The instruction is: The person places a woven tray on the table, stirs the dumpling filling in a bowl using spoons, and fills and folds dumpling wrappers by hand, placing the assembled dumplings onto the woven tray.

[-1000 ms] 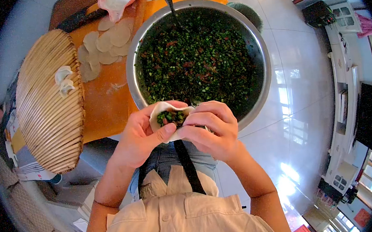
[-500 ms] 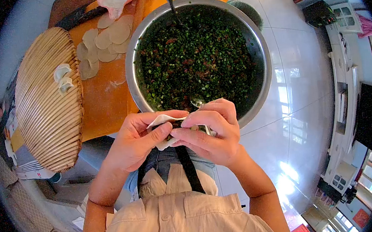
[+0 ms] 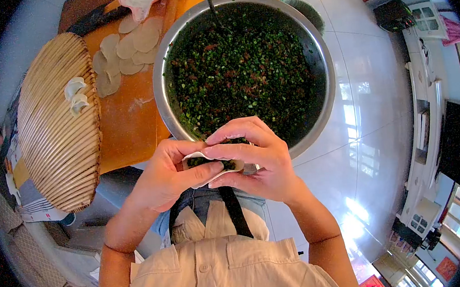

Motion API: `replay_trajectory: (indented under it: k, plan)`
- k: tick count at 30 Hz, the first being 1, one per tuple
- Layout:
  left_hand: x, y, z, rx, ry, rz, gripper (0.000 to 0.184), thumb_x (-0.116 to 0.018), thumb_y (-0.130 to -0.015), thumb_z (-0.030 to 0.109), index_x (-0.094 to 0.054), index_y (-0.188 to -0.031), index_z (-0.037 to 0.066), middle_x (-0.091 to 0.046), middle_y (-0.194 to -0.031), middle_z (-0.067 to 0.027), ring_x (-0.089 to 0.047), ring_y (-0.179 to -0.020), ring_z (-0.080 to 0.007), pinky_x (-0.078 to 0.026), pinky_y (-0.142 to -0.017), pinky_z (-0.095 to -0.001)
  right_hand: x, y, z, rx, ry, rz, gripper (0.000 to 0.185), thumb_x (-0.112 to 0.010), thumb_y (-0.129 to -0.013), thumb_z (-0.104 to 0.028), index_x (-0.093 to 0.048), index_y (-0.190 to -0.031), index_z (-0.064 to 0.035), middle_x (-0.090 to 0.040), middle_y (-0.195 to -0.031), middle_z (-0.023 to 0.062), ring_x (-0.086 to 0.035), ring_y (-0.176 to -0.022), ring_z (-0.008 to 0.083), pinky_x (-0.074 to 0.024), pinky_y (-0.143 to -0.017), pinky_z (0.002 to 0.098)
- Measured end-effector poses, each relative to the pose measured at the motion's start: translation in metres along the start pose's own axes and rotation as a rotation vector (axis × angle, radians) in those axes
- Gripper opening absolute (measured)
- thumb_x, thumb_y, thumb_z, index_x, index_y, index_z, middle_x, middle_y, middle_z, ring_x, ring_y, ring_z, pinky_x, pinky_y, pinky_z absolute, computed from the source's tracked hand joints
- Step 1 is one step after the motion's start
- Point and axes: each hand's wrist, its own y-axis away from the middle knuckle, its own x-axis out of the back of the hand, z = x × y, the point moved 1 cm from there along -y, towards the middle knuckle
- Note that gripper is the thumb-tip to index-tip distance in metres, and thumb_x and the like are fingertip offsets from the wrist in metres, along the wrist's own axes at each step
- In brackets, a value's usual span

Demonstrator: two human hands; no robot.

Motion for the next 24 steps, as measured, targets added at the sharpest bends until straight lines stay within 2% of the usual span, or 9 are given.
replay_trajectory:
  k: [8, 11, 14, 15, 18, 21, 24]
  plan:
    - [0.005, 0.000, -0.001, 0.052, -0.021, -0.050, 0.025, -0.062, -0.080, 0.004, -0.062, -0.103, -0.004, -0.065, -0.090, -0.0063, -0.060, -0.079, -0.0076, -0.049, -0.069, -0.0208, 0.000, 0.008, -0.002, -0.046, -0.050, 0.001, 0.039, -0.081, -0.059, -0.017, -0.068, -0.094, -0.0093, -0.061, -0.098, 0.0049, -0.056, -0.090, 0.0212, -0.0440, -0.075, 0.0322]
    - [0.002, 0.001, 0.002, 0.044, 0.042, -0.022, 0.028, -0.061, -0.080, 0.004, -0.061, -0.107, -0.004, -0.065, -0.094, -0.0086, -0.061, -0.083, -0.0103, -0.049, -0.074, -0.0231, -0.002, 0.015, -0.009, -0.085, 0.052, 0.162, 0.038, -0.082, -0.057, -0.015, -0.066, -0.092, -0.0103, -0.058, -0.101, 0.0070, -0.055, -0.092, 0.0223, -0.0444, -0.075, 0.0319]
    - [0.002, 0.000, 0.000, 0.024, 0.049, -0.030, 0.029, -0.060, -0.080, 0.003, -0.059, -0.108, -0.006, -0.064, -0.098, -0.0119, -0.061, -0.088, -0.0136, -0.049, -0.080, -0.0257, -0.002, 0.023, -0.007, -0.025, 0.072, 0.233, 0.035, -0.083, -0.057, -0.014, -0.064, -0.087, -0.0112, -0.056, -0.103, 0.0083, -0.053, -0.093, 0.0235, -0.0446, -0.076, 0.0324]
    - [0.002, -0.001, 0.000, 0.025, 0.030, -0.030, 0.030, -0.060, -0.080, 0.003, -0.059, -0.109, -0.006, -0.064, -0.099, -0.0125, -0.061, -0.089, -0.0142, -0.048, -0.081, -0.0263, -0.001, 0.023, -0.007, -0.020, 0.102, 0.195, 0.030, -0.082, -0.057, -0.012, -0.063, -0.080, -0.0113, -0.056, -0.101, 0.0080, -0.053, -0.094, 0.0241, -0.0447, -0.076, 0.0330]
    - [0.001, -0.001, 0.001, 0.024, -0.002, -0.031, 0.030, -0.059, -0.080, 0.003, -0.059, -0.109, -0.006, -0.063, -0.101, -0.0136, -0.061, -0.092, -0.0154, -0.048, -0.084, -0.0276, 0.001, 0.021, -0.007, 0.036, 0.193, 0.146, 0.028, -0.081, -0.057, -0.012, -0.064, -0.079, -0.0114, -0.056, -0.101, 0.0077, -0.052, -0.094, 0.0241, -0.0444, -0.076, 0.0336]
    - [0.001, 0.000, 0.000, 0.021, 0.013, -0.035, 0.030, -0.058, -0.081, 0.003, -0.059, -0.109, -0.006, -0.063, -0.102, -0.0134, -0.061, -0.093, -0.0158, -0.047, -0.085, -0.0282, 0.001, 0.022, -0.013, 0.006, 0.278, 0.201, 0.026, -0.081, -0.057, -0.012, -0.064, -0.076, -0.0122, -0.056, -0.100, 0.0075, -0.052, -0.093, 0.0244, -0.0438, -0.076, 0.0342]
    - [0.000, 0.000, 0.001, 0.021, 0.013, -0.044, 0.029, -0.058, -0.081, 0.003, -0.059, -0.109, -0.005, -0.063, -0.103, -0.0137, -0.060, -0.094, -0.0160, -0.047, -0.085, -0.0288, -0.002, 0.026, -0.013, -0.005, 0.205, 0.253, 0.026, -0.081, -0.057, -0.014, -0.065, -0.078, -0.0136, -0.057, -0.100, 0.0070, -0.052, -0.092, 0.0246, -0.0430, -0.076, 0.0349]
